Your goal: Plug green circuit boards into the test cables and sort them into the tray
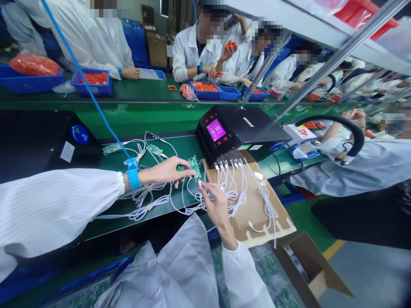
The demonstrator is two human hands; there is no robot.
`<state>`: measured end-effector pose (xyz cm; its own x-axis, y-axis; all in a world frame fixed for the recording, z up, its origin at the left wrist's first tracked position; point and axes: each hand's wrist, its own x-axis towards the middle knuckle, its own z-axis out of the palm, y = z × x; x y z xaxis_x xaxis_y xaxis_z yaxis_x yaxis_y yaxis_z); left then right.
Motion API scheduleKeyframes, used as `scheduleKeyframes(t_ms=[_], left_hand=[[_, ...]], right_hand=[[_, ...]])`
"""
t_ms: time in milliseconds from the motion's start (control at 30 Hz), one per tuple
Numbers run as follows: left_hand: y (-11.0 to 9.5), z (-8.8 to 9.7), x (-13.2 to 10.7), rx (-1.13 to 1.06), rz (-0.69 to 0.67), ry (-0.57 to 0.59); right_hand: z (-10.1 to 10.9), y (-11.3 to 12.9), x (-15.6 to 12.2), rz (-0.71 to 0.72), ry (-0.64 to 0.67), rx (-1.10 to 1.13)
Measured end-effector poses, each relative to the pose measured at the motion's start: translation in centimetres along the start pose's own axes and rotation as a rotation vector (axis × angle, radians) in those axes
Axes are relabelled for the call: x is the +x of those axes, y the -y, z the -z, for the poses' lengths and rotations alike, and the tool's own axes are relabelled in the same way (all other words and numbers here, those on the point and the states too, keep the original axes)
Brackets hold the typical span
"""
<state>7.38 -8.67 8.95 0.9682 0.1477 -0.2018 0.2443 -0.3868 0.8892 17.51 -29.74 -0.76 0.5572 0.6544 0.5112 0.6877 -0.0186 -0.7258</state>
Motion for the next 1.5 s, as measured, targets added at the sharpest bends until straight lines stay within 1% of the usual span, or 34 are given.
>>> scheduleKeyframes(t_ms=[100,167,267,333,400,500,633,833,933,1000,1067,1167,1233,1433,1500], left_hand=[[-0.3,-0.6,0.4,0.072,0.004,-0.106],[-0.5,-1.2,0.9,0.165,-0.023,-0.167],[-0.8,-2.2,1.7,0.369,-0.113,-0.265],[-1.2,-2.9,2.3,0.497,-0.185,-0.324],[-1.7,-3.6,3.0,0.569,-0.241,-0.361],[-2.6,-4.7,3.8,0.604,-0.277,-0.363],[-3.5,-5.7,4.6,0.620,-0.273,-0.362],[-3.9,-6.6,5.2,0.562,-0.342,-0.440],[-4.0,-7.1,5.4,0.569,-0.353,-0.451],[-4.1,-7.5,5.4,0.579,-0.357,-0.448],[-4.2,-7.7,5.5,0.590,-0.363,-0.450],[-4.4,-7.9,5.4,0.596,-0.367,-0.450],[-4.5,-7.8,5.4,0.594,-0.360,-0.451],[-4.7,-7.6,5.0,0.575,-0.347,-0.481],[-4.6,-7.6,5.0,0.570,-0.343,-0.486]], right_hand=[[0.1,-0.1,-0.2,-0.001,0.034,-0.025],[0.2,-0.2,-0.4,-0.027,0.018,-0.033],[0.5,-0.2,-0.4,-0.076,-0.058,0.028],[0.8,-0.2,0.2,-0.104,-0.113,0.075],[1.0,-0.1,1.0,-0.118,-0.154,0.085],[1.1,0.0,2.2,-0.141,-0.165,0.084],[1.2,-0.2,2.7,-0.168,-0.208,0.125],[1.4,-0.6,2.7,-0.218,-0.451,0.205],[1.9,-0.3,2.8,-0.221,-0.513,0.211],[2.1,-0.2,2.8,-0.198,-0.513,0.186],[2.4,-0.2,2.8,-0.184,-0.482,0.164],[2.7,-0.3,2.6,-0.219,-0.408,0.178],[2.7,-0.5,2.4,-0.252,-0.390,0.201],[2.3,-0.6,2.3,-0.304,-0.485,0.268],[2.2,-0.5,2.5,-0.286,-0.472,0.265]])
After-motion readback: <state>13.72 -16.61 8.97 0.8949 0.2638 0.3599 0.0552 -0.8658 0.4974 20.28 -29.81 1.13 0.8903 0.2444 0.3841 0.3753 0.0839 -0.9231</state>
